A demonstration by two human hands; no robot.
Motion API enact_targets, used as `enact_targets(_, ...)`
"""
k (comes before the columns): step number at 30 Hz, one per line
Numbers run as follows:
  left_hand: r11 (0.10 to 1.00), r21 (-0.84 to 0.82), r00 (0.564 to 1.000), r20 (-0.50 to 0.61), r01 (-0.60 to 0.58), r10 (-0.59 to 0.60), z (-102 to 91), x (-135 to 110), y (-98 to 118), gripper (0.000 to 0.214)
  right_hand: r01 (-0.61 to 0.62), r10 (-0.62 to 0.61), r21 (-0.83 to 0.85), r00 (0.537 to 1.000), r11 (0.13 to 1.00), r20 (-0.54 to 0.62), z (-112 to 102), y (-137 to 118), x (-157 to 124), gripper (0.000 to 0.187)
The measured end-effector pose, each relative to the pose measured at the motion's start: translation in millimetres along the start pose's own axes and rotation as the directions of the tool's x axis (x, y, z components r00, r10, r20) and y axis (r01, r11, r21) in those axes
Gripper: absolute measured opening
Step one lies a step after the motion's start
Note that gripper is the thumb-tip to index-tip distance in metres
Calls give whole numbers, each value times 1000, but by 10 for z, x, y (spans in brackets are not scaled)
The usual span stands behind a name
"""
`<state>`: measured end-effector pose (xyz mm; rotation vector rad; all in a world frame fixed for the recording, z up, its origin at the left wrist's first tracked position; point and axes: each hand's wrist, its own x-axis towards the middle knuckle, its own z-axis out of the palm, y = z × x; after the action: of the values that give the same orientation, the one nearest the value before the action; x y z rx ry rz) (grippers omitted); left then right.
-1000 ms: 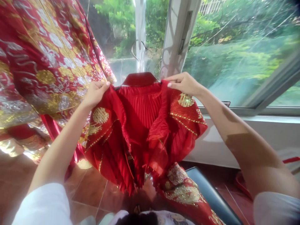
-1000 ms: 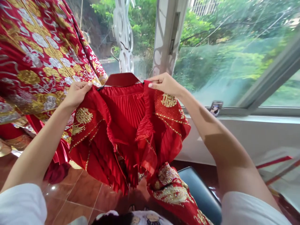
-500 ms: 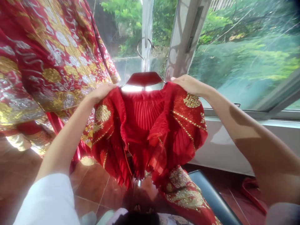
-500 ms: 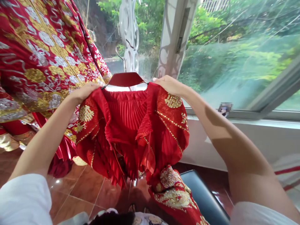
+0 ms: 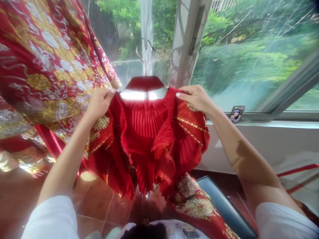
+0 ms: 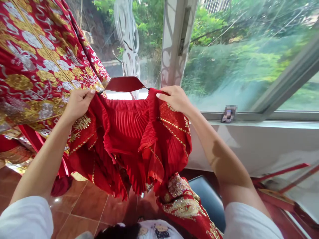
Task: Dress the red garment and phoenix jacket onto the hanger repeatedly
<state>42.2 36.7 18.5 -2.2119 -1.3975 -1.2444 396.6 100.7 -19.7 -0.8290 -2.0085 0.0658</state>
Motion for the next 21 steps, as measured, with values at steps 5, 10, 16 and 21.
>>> enact_targets(5,988,139,965,-246,-61,95,-57,-446,352,20,45,-84,-119,935,992,-345,125,-145,-305,24)
enact_targets(10,998,50,845,-531,-46,65,420,-1811,756,16,20,-111,-133,684,991,-721,596,-355,-1418,24)
enact_targets(16,844,-160,851,-46,511,-524,1902,-2799,692,23,-173,217,166,930,971,-297,1480,-719,-2453,24)
enact_targets(21,726,-201,753,125,657,-647,2534,-2753,490,27,-521,506,221,853,824,125,1919,-727,-2486,27)
